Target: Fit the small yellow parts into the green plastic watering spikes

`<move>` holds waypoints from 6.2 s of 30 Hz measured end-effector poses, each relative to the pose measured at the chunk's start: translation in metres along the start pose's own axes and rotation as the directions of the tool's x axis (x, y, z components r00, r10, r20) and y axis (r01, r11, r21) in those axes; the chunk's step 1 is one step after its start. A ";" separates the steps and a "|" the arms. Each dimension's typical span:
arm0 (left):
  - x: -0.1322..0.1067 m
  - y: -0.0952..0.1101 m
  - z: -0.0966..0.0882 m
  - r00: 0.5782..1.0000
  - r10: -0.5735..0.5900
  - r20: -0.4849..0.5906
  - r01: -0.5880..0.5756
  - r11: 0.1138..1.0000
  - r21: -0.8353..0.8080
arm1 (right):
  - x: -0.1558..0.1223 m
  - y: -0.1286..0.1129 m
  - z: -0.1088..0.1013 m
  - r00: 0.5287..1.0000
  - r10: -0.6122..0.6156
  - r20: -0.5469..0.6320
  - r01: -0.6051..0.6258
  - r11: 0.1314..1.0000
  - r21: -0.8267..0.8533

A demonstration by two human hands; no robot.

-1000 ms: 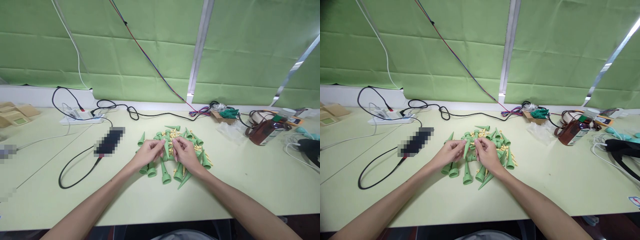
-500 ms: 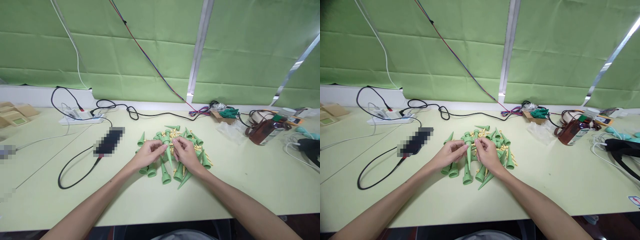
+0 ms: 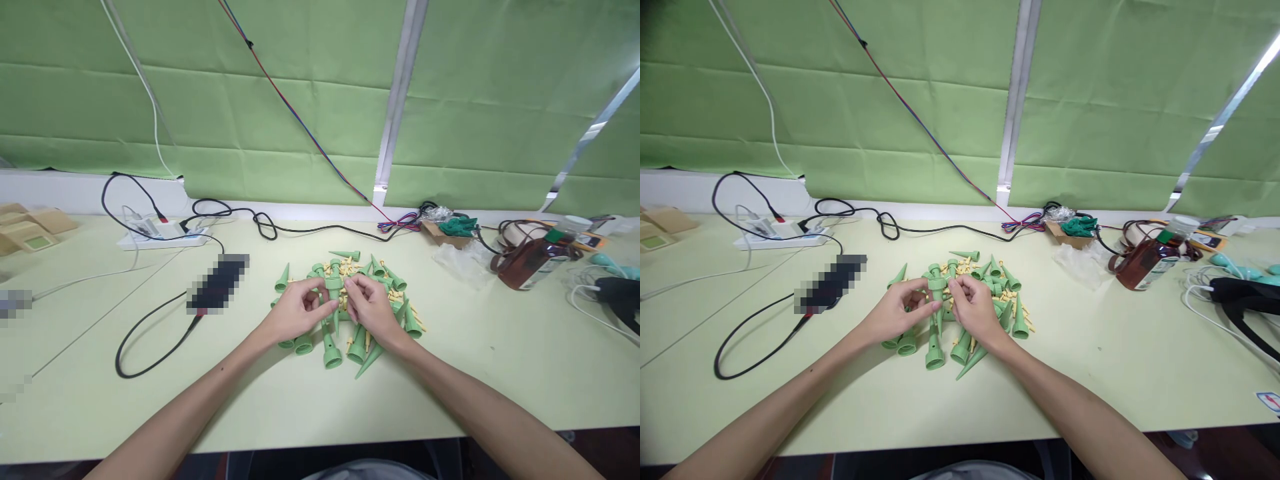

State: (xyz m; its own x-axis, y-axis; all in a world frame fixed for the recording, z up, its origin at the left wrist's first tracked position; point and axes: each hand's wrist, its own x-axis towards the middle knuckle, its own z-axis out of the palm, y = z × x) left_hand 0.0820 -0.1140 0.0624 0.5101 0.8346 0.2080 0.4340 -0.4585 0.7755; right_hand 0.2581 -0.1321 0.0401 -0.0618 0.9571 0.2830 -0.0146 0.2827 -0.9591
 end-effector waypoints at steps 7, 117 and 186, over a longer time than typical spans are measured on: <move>0.000 0.004 0.001 0.989 0.125 -0.079 -0.122 0.991 0.046 | 0.000 0.002 0.000 1.000 -0.002 0.012 0.002 1.000 -0.007; -0.003 -0.009 0.007 0.907 0.407 -0.110 -0.341 0.862 0.374 | 0.000 0.008 0.000 0.999 -0.044 -0.016 0.042 0.994 -0.101; 0.000 0.003 0.001 0.990 0.096 -0.105 -0.106 0.990 -0.090 | 0.000 0.014 -0.001 0.998 -0.054 0.026 0.057 0.987 -0.150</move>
State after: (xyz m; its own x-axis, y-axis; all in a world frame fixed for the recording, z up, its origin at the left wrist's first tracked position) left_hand 0.0842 -0.1155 0.0646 0.4685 0.8141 0.3432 0.3092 -0.5150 0.7995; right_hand 0.2586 -0.1283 0.0263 -0.0864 0.9386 0.3339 0.1322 0.3430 -0.9300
